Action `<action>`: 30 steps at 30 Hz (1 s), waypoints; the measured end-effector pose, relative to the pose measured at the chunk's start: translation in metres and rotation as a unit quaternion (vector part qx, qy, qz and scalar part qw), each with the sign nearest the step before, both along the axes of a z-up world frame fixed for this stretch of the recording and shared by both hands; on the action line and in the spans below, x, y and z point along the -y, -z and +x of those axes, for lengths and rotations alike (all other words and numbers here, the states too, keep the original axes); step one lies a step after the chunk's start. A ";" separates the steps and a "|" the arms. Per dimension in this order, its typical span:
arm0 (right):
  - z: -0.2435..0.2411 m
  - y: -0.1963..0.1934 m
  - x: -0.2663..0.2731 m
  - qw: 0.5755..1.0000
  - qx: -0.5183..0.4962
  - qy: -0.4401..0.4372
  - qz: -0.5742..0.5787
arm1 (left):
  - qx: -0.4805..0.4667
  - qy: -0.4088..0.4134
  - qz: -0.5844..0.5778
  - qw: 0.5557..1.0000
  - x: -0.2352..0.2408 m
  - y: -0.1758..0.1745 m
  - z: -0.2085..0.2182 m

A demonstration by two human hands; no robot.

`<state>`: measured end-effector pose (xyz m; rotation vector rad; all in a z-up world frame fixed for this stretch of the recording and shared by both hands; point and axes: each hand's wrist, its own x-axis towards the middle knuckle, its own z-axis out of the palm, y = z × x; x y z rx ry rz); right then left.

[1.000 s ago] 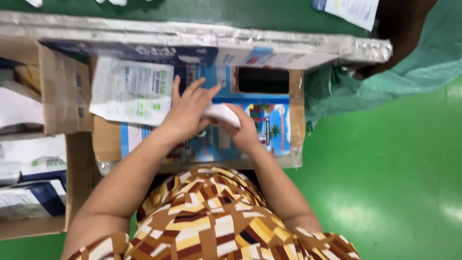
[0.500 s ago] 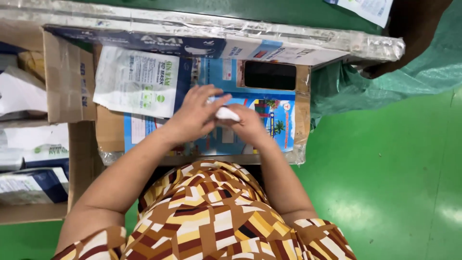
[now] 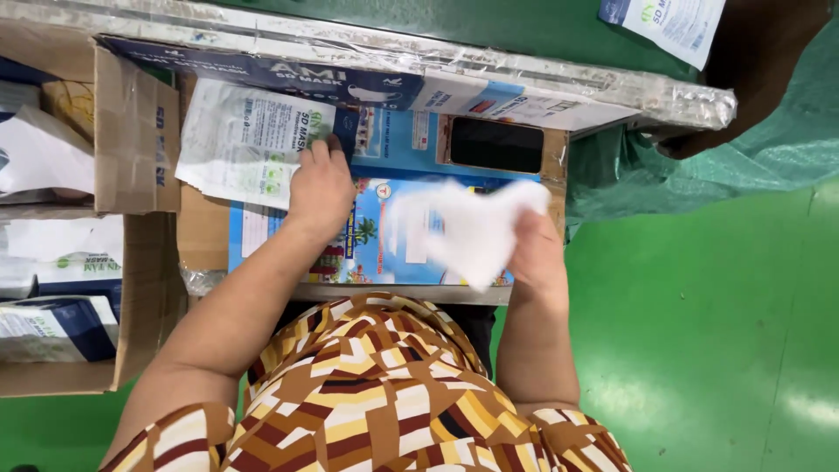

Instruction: The person is taking individual face masks from a conveyor belt and putting them into plastic pouches.

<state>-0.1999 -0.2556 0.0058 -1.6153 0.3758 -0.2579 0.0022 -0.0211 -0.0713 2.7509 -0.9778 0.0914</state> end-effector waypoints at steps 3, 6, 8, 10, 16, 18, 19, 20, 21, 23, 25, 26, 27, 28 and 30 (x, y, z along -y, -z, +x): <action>0.003 -0.041 -0.033 0.949 -0.182 0.227 0.123 | -0.012 -0.013 0.016 1.000 -0.002 0.008 -0.004; 0.016 0.004 0.008 0.979 0.071 -0.083 -0.175 | -0.029 -0.017 0.018 0.999 -0.001 0.018 0.001; 0.028 -0.007 -0.016 0.970 -0.048 -0.027 -0.235 | -0.034 -0.019 0.006 0.999 0.000 0.016 0.005; 0.033 -0.002 -0.035 0.943 -0.171 0.024 -0.285 | -0.043 -0.024 0.000 0.999 -0.005 0.014 0.007; 0.035 0.024 -0.056 0.831 -0.043 -0.044 -0.553 | -0.099 -0.052 -0.130 0.985 -0.022 0.006 0.025; 0.032 0.018 -0.067 0.976 0.010 -0.047 -0.211 | -0.149 -0.042 -0.278 0.948 -0.027 -0.006 0.017; 0.039 0.013 -0.074 0.977 0.010 -0.047 -0.208 | -0.149 -0.042 -0.276 0.949 -0.027 -0.010 0.005; 0.045 0.008 -0.081 0.999 -0.023 -0.037 -0.024 | -0.182 -0.003 -0.345 0.921 -0.025 -0.015 -0.007; 0.052 0.003 -0.087 0.985 -0.055 -0.025 0.161 | -0.214 0.036 -0.412 0.885 -0.023 -0.020 -0.018; 0.060 0.029 -0.087 0.992 -0.074 -0.007 0.106 | -0.207 0.077 -0.435 0.873 -0.022 -0.041 -0.026; 0.073 0.040 -0.081 0.995 -0.087 0.003 0.045 | -0.190 0.114 -0.462 0.859 -0.022 -0.053 -0.026; 0.076 0.040 -0.079 0.995 -0.087 0.025 -0.042 | -0.156 0.119 -0.431 0.881 -0.024 -0.053 -0.026; 0.079 0.039 -0.077 0.987 -0.086 0.047 -0.129 | -0.122 0.124 -0.398 0.901 -0.027 -0.052 -0.027; 0.079 0.040 -0.078 0.987 -0.087 0.048 -0.128 | -0.123 0.124 -0.397 0.901 -0.025 -0.053 -0.027; 0.077 0.043 -0.078 0.979 -0.096 0.138 -0.115 | -0.146 0.141 -0.318 0.926 -0.020 -0.054 -0.031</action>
